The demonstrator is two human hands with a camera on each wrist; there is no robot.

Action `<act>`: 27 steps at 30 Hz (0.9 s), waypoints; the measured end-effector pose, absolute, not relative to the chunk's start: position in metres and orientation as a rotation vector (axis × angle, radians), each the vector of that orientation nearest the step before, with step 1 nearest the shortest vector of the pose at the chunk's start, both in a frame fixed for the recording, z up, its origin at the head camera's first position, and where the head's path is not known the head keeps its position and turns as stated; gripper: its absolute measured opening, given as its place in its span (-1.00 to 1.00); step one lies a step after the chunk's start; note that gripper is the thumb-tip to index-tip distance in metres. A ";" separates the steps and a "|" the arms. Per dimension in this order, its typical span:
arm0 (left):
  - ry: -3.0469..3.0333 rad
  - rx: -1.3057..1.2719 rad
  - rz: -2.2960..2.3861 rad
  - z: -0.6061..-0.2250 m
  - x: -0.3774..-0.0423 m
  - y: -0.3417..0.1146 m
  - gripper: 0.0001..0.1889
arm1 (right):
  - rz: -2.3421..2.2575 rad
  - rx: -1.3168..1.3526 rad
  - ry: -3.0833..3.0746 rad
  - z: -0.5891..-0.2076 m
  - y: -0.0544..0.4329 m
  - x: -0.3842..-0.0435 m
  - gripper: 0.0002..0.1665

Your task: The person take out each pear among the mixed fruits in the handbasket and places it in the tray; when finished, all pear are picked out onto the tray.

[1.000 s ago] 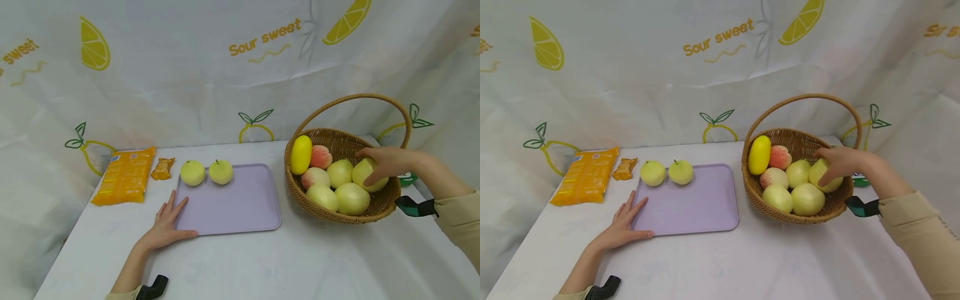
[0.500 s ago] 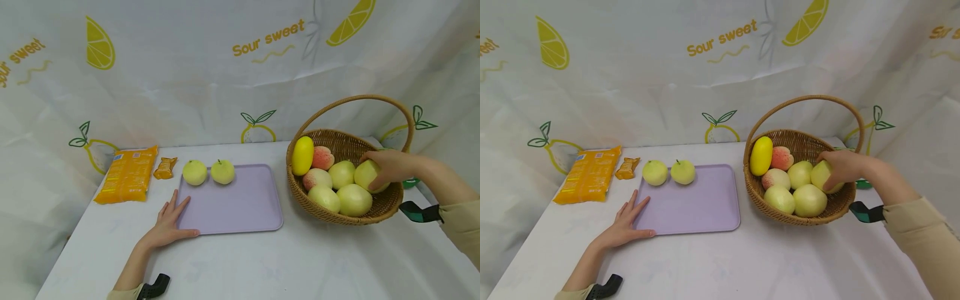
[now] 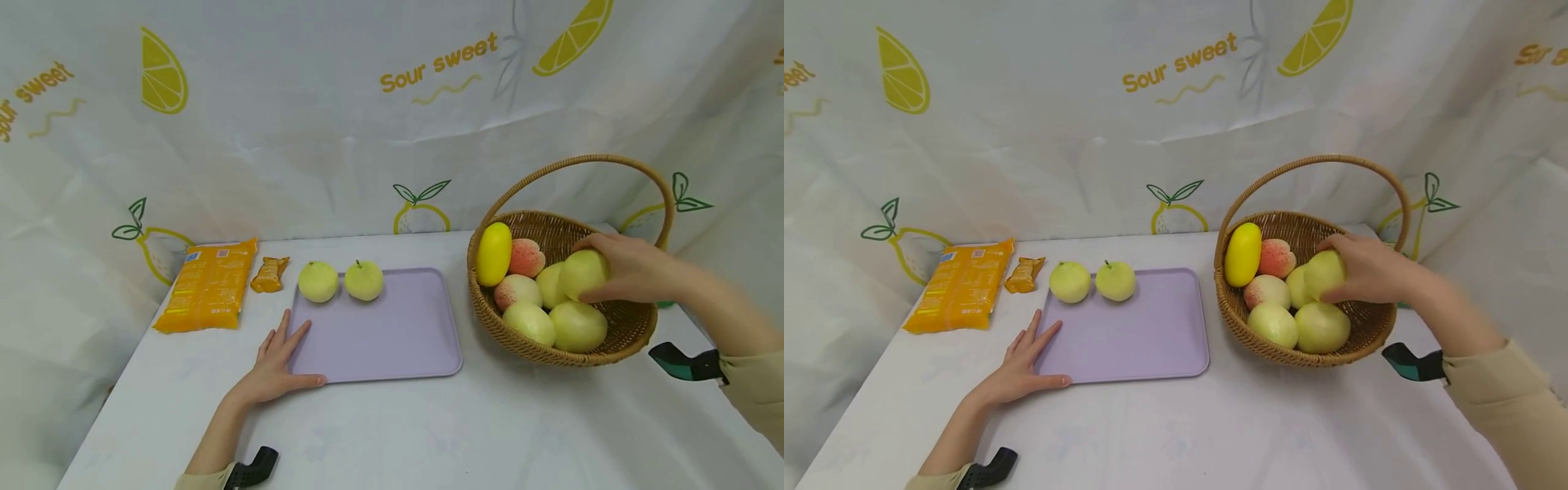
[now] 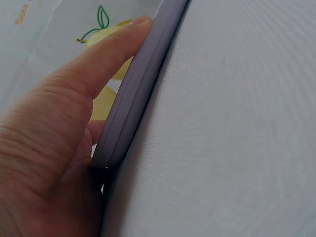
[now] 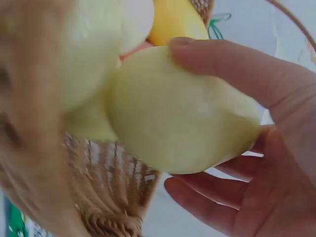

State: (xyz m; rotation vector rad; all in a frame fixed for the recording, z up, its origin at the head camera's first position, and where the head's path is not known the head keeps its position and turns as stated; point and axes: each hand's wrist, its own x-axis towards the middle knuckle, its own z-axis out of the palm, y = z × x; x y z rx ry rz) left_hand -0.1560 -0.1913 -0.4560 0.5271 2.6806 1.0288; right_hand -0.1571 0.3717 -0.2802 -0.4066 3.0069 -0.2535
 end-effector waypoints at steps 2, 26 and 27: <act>2.684 0.527 1.029 -0.456 -0.155 -0.191 0.12 | -0.305 -0.414 3.038 -0.282 0.364 -0.153 -0.09; 2.680 0.500 1.028 -0.454 -0.155 -0.191 0.13 | -1.058 -0.131 2.833 -0.299 0.305 -0.125 0.01; 2.680 0.502 1.030 -0.454 -0.155 -0.191 0.13 | -1.106 -0.115 2.813 -0.300 0.303 -0.124 0.00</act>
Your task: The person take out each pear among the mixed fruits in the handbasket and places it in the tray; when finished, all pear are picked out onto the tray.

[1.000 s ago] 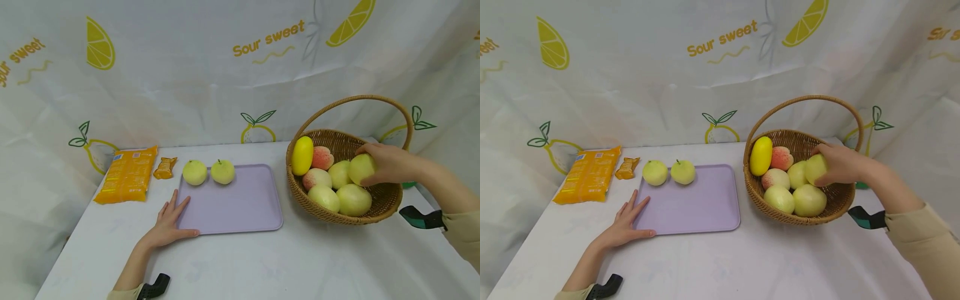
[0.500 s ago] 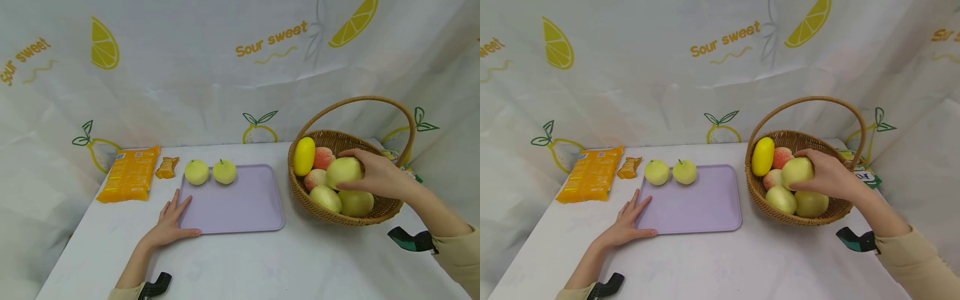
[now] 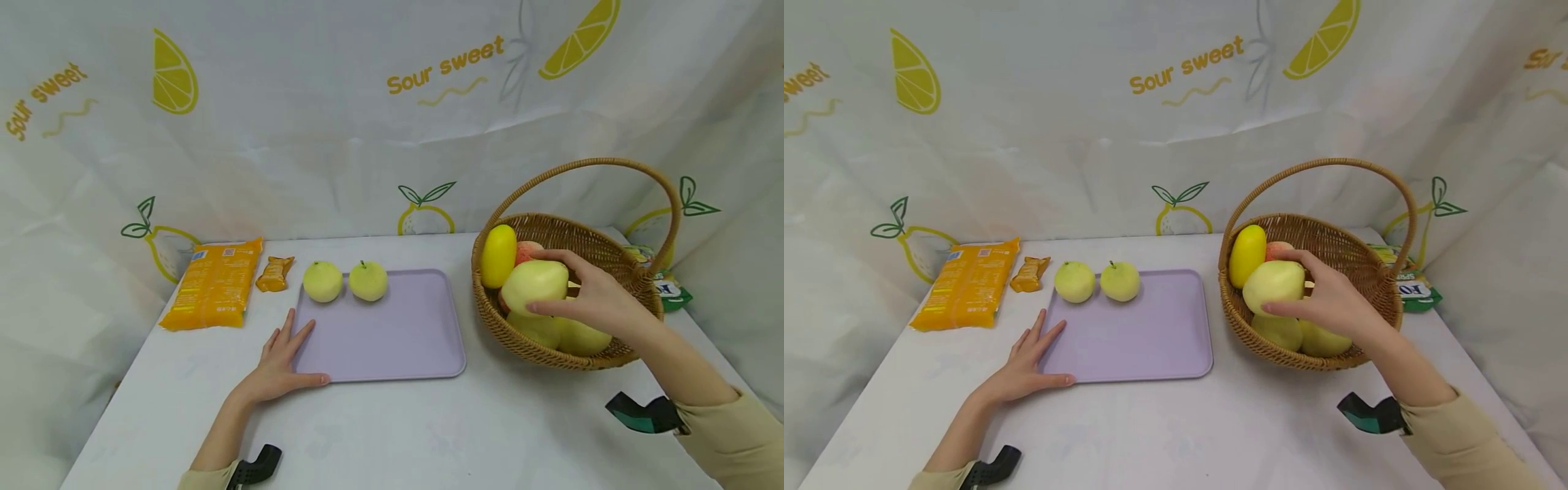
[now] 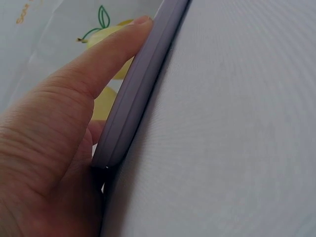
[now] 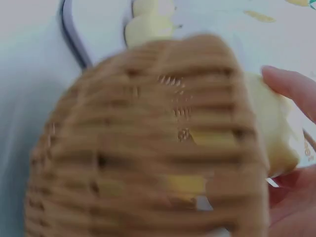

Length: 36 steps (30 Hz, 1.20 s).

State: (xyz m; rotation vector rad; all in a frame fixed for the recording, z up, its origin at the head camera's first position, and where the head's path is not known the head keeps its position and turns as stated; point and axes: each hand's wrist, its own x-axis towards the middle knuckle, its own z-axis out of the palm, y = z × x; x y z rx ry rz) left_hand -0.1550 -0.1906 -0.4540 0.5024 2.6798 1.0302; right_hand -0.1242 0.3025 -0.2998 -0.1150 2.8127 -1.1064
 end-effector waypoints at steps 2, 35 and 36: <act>2.679 0.505 1.031 -0.454 -0.155 -0.190 0.13 | -1.201 -0.086 2.780 -0.300 0.298 -0.123 -0.02; 2.698 0.524 1.032 -0.457 -0.156 -0.191 0.13 | -1.566 -0.450 2.842 -0.326 0.197 -0.126 -0.03; 2.695 0.520 1.034 -0.457 -0.156 -0.192 0.13 | -1.572 -0.458 2.840 -0.327 0.193 -0.126 -0.03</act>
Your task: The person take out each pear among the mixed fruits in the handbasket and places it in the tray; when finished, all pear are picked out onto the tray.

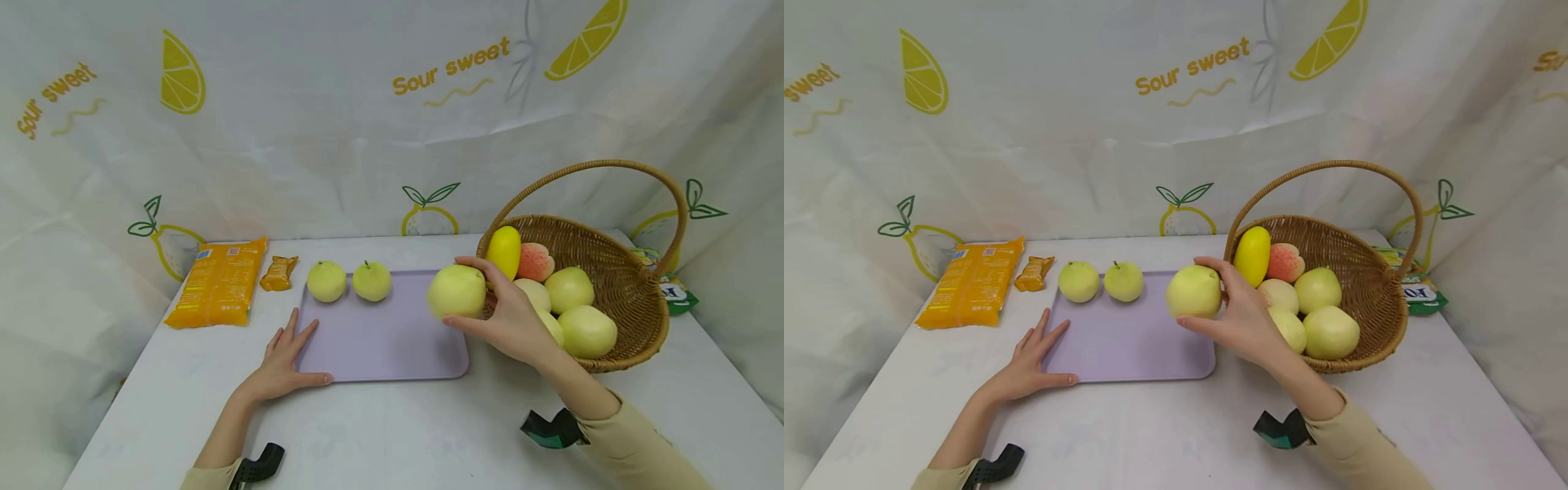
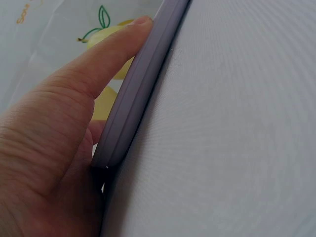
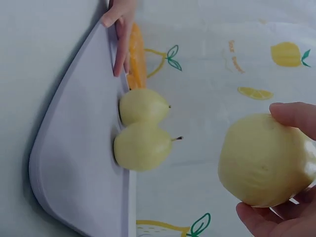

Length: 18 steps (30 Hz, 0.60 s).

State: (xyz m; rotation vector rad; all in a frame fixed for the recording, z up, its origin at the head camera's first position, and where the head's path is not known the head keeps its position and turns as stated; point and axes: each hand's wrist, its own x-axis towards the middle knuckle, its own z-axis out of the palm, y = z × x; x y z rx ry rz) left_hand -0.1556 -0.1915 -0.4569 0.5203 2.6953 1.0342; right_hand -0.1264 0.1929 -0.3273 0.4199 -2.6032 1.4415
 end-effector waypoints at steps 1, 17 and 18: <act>2.694 0.518 1.036 -0.457 -0.156 -0.192 0.13 | 1.452 0.424 -2.597 -0.329 0.189 -0.127 -0.03; 2.696 0.519 1.028 -0.460 -0.156 -0.192 0.12 | 1.587 0.227 -2.604 -0.379 0.150 -0.166 0.01; 2.697 0.517 1.028 -0.460 -0.156 -0.193 0.12 | 1.576 0.202 -2.617 -0.382 0.149 -0.169 0.01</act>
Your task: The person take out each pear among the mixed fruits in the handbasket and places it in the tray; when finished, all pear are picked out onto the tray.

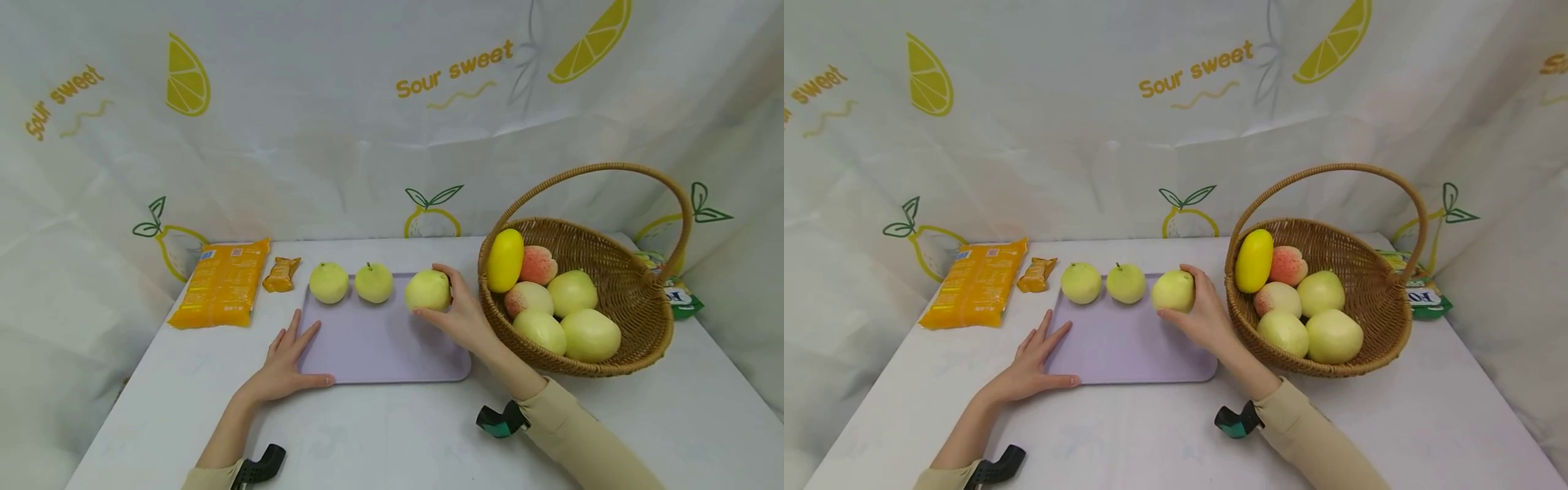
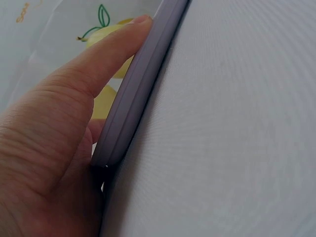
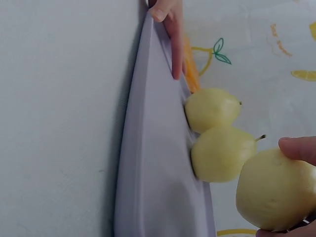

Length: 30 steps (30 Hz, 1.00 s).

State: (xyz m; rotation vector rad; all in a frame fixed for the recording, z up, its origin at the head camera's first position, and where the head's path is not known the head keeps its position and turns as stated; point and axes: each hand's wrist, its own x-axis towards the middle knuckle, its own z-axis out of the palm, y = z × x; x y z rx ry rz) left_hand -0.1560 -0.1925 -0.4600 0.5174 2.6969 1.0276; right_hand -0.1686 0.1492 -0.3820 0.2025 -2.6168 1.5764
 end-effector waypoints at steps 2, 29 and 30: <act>2.698 0.519 1.025 -0.460 -0.156 -0.192 0.12 | 1.549 0.170 -2.632 -0.388 0.148 -0.174 0.01; 2.683 0.520 1.049 -0.457 -0.155 -0.191 0.13 | 1.441 0.033 -2.656 -0.420 0.139 -0.222 0.03; 2.683 0.515 1.050 -0.456 -0.155 -0.191 0.13 | 1.438 0.031 -2.655 -0.420 0.139 -0.223 0.03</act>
